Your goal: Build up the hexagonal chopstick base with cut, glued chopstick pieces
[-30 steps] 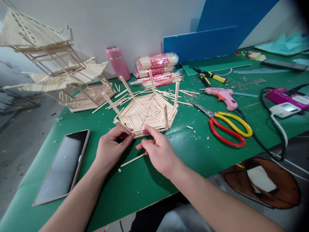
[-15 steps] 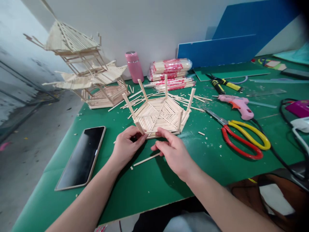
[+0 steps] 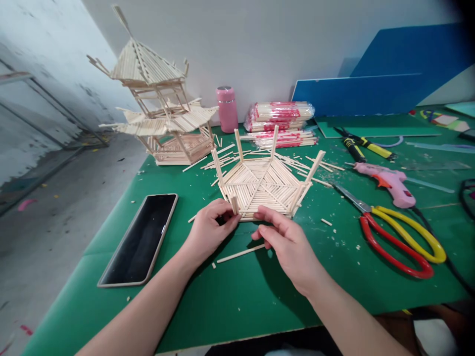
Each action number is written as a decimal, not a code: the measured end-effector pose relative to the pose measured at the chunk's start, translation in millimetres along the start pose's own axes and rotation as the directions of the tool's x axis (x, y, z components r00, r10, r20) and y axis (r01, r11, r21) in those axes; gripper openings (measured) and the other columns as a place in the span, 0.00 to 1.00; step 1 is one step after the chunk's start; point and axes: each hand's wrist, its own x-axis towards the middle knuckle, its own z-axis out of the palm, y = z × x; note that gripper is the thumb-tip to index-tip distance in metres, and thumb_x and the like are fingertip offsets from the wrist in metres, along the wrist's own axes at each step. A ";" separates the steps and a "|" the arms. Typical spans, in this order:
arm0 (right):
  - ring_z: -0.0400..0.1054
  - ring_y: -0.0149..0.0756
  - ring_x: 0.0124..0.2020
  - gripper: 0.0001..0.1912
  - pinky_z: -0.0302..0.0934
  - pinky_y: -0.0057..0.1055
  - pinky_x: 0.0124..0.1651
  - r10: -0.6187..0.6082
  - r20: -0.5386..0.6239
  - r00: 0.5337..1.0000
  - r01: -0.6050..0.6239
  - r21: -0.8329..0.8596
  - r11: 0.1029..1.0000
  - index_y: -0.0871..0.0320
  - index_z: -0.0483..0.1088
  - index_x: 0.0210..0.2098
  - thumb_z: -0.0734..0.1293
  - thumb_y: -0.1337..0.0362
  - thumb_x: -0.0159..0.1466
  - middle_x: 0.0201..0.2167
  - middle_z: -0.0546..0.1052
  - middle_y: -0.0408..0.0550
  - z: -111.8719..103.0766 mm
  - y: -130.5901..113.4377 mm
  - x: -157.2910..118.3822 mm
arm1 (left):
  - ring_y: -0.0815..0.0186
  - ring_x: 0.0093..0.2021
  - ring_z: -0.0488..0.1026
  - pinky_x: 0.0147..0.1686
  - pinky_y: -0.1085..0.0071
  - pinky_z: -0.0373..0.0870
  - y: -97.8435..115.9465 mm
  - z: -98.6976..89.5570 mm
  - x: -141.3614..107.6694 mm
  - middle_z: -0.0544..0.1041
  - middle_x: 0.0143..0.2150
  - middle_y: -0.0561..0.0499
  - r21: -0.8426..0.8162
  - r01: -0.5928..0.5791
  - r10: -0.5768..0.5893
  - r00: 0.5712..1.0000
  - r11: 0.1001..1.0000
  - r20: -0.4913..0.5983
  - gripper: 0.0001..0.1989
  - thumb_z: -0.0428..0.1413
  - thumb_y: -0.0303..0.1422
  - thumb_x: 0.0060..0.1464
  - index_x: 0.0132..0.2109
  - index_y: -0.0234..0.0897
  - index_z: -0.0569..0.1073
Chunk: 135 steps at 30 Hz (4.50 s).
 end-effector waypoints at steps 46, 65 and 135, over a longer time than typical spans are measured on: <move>0.67 0.32 0.34 0.21 0.58 0.27 0.32 0.142 0.087 0.986 -0.146 0.045 0.988 0.61 0.61 0.51 0.61 0.64 0.58 0.31 0.74 0.47 -5.0 -6.5 7.3 | 0.67 0.33 0.72 0.33 0.72 0.68 3.5 -1.2 2.5 0.74 0.32 0.51 0.040 -0.042 0.042 0.999 0.998 0.008 0.04 0.53 0.25 0.48 0.31 0.36 0.72; 0.68 0.33 0.34 0.21 0.62 0.29 0.35 0.135 0.061 0.989 -0.133 -0.040 0.990 0.60 0.62 0.52 0.60 0.62 0.59 0.31 0.73 0.48 -6.5 -7.0 5.1 | 0.67 0.34 0.72 0.34 0.71 0.69 4.4 -3.0 2.4 0.73 0.33 0.50 0.052 -0.048 0.046 0.999 0.998 0.025 0.04 0.54 0.25 0.48 0.32 0.36 0.72; 0.65 0.38 0.45 0.20 0.64 0.31 0.43 -0.458 0.182 0.870 0.485 -0.480 0.731 0.64 0.59 0.53 0.54 0.71 0.62 0.46 0.68 0.55 -4.5 -7.0 -3.8 | 0.64 0.42 0.69 0.41 0.67 0.67 10.3 -12.4 -5.0 0.70 0.41 0.48 0.066 0.024 -0.027 0.999 0.997 0.032 0.09 0.54 0.30 0.49 0.40 0.36 0.71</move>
